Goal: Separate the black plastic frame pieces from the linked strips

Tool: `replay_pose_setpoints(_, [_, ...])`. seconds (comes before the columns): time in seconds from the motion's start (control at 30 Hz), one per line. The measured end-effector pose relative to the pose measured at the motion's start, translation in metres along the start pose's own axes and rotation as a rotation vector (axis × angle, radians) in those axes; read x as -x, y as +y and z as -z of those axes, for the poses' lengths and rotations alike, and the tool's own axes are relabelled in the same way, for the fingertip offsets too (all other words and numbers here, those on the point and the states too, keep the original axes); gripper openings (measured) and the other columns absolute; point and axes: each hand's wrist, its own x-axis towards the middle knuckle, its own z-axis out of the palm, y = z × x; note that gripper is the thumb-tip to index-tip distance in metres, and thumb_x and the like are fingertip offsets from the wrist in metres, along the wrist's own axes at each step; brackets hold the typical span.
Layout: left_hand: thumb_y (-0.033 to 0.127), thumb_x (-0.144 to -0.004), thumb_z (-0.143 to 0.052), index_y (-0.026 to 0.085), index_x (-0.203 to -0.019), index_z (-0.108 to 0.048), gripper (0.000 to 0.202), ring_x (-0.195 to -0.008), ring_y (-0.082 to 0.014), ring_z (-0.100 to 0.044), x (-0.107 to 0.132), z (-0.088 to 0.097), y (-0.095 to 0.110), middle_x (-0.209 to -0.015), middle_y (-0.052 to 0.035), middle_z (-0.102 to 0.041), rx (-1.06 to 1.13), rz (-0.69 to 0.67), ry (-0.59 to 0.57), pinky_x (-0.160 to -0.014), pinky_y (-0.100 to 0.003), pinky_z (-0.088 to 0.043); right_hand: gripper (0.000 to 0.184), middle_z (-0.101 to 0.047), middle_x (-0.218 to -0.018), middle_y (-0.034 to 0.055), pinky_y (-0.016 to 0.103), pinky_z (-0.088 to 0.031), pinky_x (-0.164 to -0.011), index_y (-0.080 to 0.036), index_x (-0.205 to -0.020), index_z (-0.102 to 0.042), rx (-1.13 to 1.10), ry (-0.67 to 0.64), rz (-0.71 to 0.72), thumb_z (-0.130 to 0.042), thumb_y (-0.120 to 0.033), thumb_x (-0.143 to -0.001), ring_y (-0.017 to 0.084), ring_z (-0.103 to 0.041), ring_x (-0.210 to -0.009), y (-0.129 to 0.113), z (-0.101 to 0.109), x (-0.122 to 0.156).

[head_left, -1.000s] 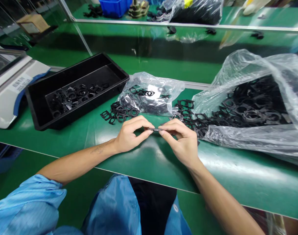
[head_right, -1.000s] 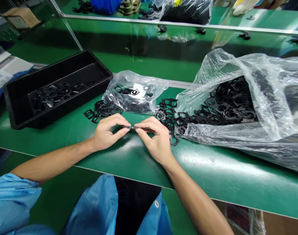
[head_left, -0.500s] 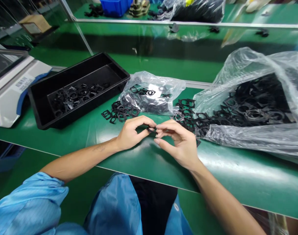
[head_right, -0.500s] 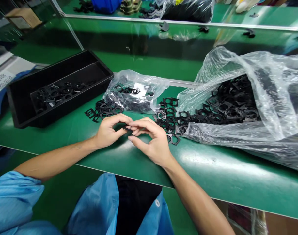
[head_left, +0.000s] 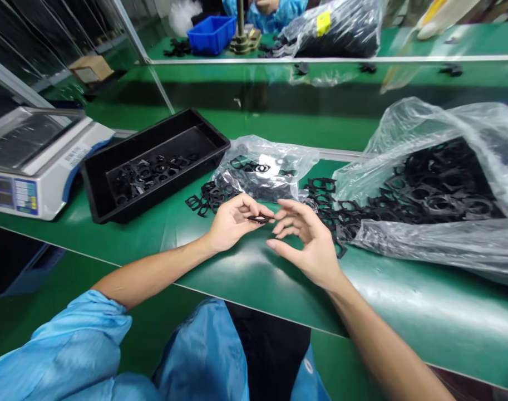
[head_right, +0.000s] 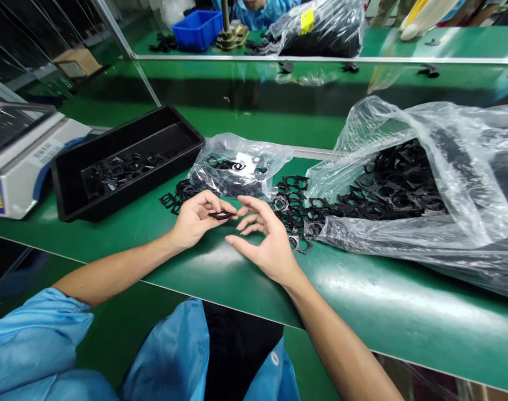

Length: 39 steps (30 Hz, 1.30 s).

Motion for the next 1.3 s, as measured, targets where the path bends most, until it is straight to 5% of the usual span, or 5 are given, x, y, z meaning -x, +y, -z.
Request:
replay_pose_setpoints(0.2, [0.045, -0.084, -0.078, 0.019, -0.083, -0.051, 0.038, -0.077, -0.0165, -0.076, -0.012, 0.022, 0.026, -0.092, -0.0050, -0.077, -0.140, -0.073, 0.019, -0.077, -0.032, -0.062, 0.025, -0.067, -0.100, 0.0055, 0.029, -0.059, -0.068, -0.021, -0.105, -0.071, 0.127, 0.098, 0.043, -0.076, -0.034, -0.084, 0.015, -0.067, -0.077, 0.005, 0.005, -0.007])
replay_pose_setpoints(0.4, [0.026, -0.083, -0.067, 0.018, -0.097, -0.064, 0.017, -0.081, -0.0172, -0.069, -0.034, 0.149, 0.076, -0.090, -0.0040, -0.072, -1.006, -0.303, 0.500, -0.079, -0.031, -0.056, 0.009, -0.069, -0.090, 0.0047, 0.028, -0.056, -0.065, -0.020, -0.089, -0.072, 0.241, 0.182, 0.086, -0.069, -0.029, -0.087, 0.015, -0.066, -0.073, 0.008, 0.007, -0.009])
replay_pose_setpoints(0.53, [0.022, -0.079, -0.063, 0.018, -0.101, -0.066, 0.022, -0.092, -0.0265, -0.068, -0.035, 0.203, 0.092, -0.094, -0.0088, -0.072, -1.414, -0.106, 0.438, -0.092, -0.045, -0.054, 0.011, -0.069, -0.087, 0.0046, 0.028, -0.056, -0.063, -0.020, -0.087, -0.072, 0.266, 0.175, 0.108, -0.066, -0.029, -0.088, 0.015, -0.065, -0.070, 0.006, 0.005, -0.008])
replay_pose_setpoints(0.9, [0.023, -0.099, -0.051, 0.021, -0.117, -0.070, 0.026, -0.109, -0.0252, -0.066, 0.001, 0.085, 0.020, -0.119, -0.0117, -0.073, -1.395, -0.462, -0.385, -0.096, -0.043, -0.051, 0.015, -0.070, -0.092, 0.0064, 0.033, -0.057, -0.069, -0.022, -0.093, -0.073, 0.508, 0.361, 0.169, -0.059, -0.019, -0.089, 0.020, -0.067, -0.082, 0.001, 0.032, -0.015])
replay_pose_setpoints(1.3, [0.027, -0.093, -0.059, 0.019, -0.086, -0.067, 0.013, -0.103, -0.0219, -0.068, -0.011, 0.072, 0.024, -0.106, -0.0085, -0.075, -1.023, -0.335, -0.103, -0.096, -0.040, -0.052, 0.010, -0.068, -0.100, 0.0132, 0.044, -0.052, -0.082, -0.019, -0.092, -0.075, 1.098, -0.101, 0.181, -0.065, -0.017, -0.090, 0.030, -0.058, -0.093, 0.012, 0.039, -0.014])
